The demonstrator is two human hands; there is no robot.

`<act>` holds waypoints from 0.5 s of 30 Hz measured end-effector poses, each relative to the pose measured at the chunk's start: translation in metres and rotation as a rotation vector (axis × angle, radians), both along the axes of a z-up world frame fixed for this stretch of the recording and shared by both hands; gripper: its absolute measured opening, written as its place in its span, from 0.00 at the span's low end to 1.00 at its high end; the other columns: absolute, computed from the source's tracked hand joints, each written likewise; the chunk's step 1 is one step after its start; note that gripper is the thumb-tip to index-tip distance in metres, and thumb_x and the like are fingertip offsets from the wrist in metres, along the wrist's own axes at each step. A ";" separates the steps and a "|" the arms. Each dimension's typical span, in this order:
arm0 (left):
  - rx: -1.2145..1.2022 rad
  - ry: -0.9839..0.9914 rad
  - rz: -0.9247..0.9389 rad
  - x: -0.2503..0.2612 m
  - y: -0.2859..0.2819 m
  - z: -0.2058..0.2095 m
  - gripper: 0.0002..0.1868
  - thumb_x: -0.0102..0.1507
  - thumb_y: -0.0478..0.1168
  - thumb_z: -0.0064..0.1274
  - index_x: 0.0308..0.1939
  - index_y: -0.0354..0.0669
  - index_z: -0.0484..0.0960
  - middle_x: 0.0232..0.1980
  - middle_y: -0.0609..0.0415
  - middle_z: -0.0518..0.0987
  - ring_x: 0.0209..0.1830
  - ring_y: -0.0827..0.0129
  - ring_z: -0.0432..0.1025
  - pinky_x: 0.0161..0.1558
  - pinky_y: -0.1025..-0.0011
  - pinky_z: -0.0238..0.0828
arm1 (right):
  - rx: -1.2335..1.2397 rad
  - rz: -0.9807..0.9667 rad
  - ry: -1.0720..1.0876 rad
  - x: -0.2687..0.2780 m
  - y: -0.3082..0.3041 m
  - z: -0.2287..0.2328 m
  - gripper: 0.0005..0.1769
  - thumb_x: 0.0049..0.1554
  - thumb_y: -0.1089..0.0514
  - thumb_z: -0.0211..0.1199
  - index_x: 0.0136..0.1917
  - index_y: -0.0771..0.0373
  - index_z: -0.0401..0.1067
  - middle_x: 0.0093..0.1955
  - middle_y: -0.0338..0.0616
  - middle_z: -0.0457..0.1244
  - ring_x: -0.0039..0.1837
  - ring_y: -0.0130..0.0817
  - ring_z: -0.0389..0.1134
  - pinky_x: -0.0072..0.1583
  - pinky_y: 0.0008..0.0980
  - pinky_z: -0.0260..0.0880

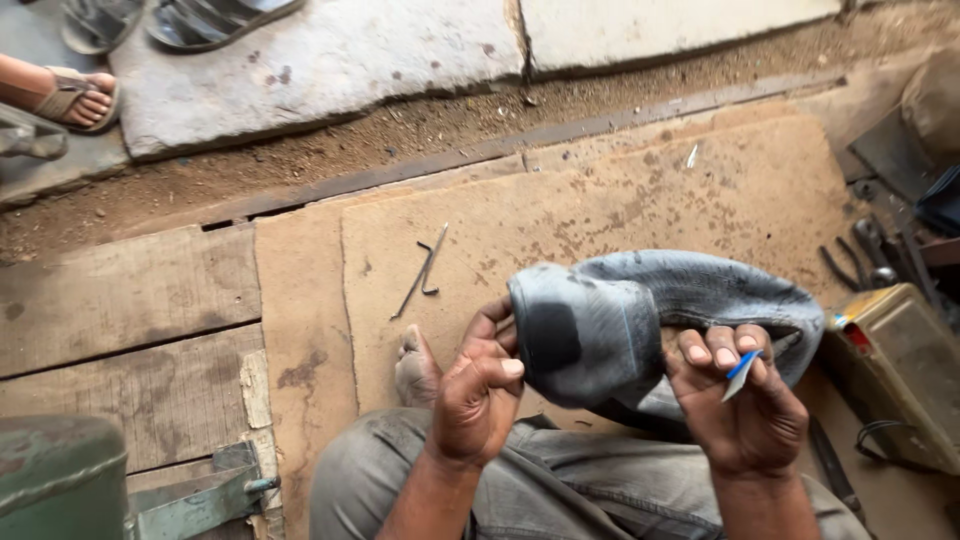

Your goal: The person applies a blue patch to the inner surface of a tire using a small tool. They then use a hammer to tap the tire's outer edge and a pair of pliers to manipulate a section of the tire's rim.

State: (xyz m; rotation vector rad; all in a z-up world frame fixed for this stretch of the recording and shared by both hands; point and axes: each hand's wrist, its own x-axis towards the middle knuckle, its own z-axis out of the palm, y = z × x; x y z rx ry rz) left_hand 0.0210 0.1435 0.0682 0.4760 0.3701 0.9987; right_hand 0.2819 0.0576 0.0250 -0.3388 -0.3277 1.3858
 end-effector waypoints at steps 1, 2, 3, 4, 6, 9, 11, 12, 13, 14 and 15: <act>0.066 0.041 -0.026 -0.004 0.001 0.002 0.41 0.58 0.28 0.41 0.78 0.30 0.56 0.73 0.42 0.69 0.74 0.58 0.63 0.76 0.62 0.56 | 0.005 -0.014 -0.005 -0.005 0.000 0.003 0.05 0.64 0.59 0.66 0.54 0.60 0.75 0.50 0.41 0.67 0.64 0.39 0.61 0.78 0.49 0.49; 0.133 0.083 -0.052 -0.007 0.001 0.004 0.44 0.56 0.27 0.41 0.80 0.33 0.55 0.76 0.44 0.67 0.78 0.58 0.61 0.78 0.63 0.54 | 0.010 -0.027 -0.009 -0.011 0.002 0.005 0.06 0.65 0.59 0.66 0.54 0.61 0.75 0.51 0.41 0.67 0.64 0.39 0.61 0.79 0.48 0.49; 0.119 0.110 -0.063 -0.009 0.001 0.005 0.45 0.57 0.25 0.42 0.81 0.35 0.54 0.77 0.46 0.66 0.78 0.58 0.59 0.77 0.62 0.53 | 0.015 -0.041 -0.014 -0.016 0.002 0.006 0.06 0.65 0.59 0.65 0.55 0.61 0.75 0.51 0.42 0.67 0.64 0.39 0.61 0.79 0.48 0.48; 0.106 0.137 -0.075 -0.009 0.003 0.005 0.46 0.57 0.24 0.43 0.81 0.38 0.53 0.77 0.47 0.65 0.79 0.58 0.58 0.77 0.61 0.53 | -0.012 -0.058 -0.039 -0.020 0.003 0.008 0.06 0.65 0.60 0.64 0.55 0.62 0.75 0.52 0.43 0.67 0.64 0.40 0.62 0.78 0.47 0.50; 0.097 0.193 -0.087 -0.008 0.002 0.006 0.47 0.57 0.21 0.43 0.81 0.41 0.52 0.78 0.49 0.63 0.79 0.60 0.57 0.76 0.62 0.52 | -0.064 -0.097 -0.091 -0.025 0.005 0.011 0.08 0.64 0.61 0.63 0.57 0.63 0.75 0.53 0.46 0.68 0.64 0.42 0.64 0.74 0.45 0.53; 0.101 0.250 -0.085 -0.008 -0.002 0.007 0.49 0.56 0.21 0.43 0.82 0.42 0.51 0.79 0.52 0.63 0.78 0.65 0.57 0.76 0.67 0.50 | -0.137 -0.115 -0.212 -0.023 0.010 0.020 0.08 0.64 0.68 0.61 0.56 0.65 0.75 0.54 0.49 0.69 0.61 0.41 0.68 0.73 0.47 0.60; 0.099 0.243 -0.090 -0.007 -0.002 0.005 0.49 0.55 0.21 0.42 0.82 0.44 0.49 0.78 0.55 0.63 0.77 0.68 0.58 0.75 0.69 0.50 | -0.189 -0.154 -0.408 -0.018 0.013 0.029 0.09 0.61 0.70 0.60 0.55 0.66 0.75 0.53 0.48 0.70 0.60 0.41 0.71 0.70 0.44 0.65; 0.079 0.248 -0.093 -0.007 -0.002 0.004 0.50 0.56 0.21 0.43 0.82 0.44 0.49 0.76 0.52 0.65 0.75 0.66 0.60 0.73 0.67 0.53 | -0.220 -0.176 -0.505 -0.015 0.015 0.033 0.09 0.60 0.71 0.60 0.54 0.66 0.75 0.52 0.47 0.70 0.60 0.41 0.72 0.68 0.42 0.68; 0.060 0.253 -0.095 -0.007 -0.002 0.002 0.50 0.56 0.22 0.44 0.82 0.43 0.49 0.74 0.50 0.67 0.73 0.64 0.62 0.72 0.66 0.55 | -0.206 -0.161 -0.520 -0.011 0.018 0.037 0.09 0.61 0.71 0.60 0.55 0.67 0.75 0.52 0.48 0.70 0.58 0.40 0.72 0.66 0.40 0.69; 0.041 0.262 -0.097 -0.008 -0.002 0.002 0.50 0.56 0.22 0.45 0.82 0.43 0.50 0.72 0.47 0.69 0.71 0.62 0.64 0.71 0.64 0.57 | -0.190 -0.145 -0.533 -0.007 0.022 0.041 0.08 0.62 0.71 0.61 0.55 0.68 0.75 0.52 0.49 0.69 0.57 0.39 0.72 0.64 0.39 0.70; 0.061 0.248 -0.101 -0.008 -0.002 0.002 0.50 0.56 0.22 0.45 0.82 0.42 0.50 0.72 0.48 0.69 0.71 0.63 0.64 0.71 0.64 0.57 | -0.175 -0.129 -0.545 -0.003 0.027 0.045 0.08 0.64 0.72 0.61 0.56 0.69 0.75 0.52 0.50 0.69 0.55 0.38 0.71 0.62 0.37 0.71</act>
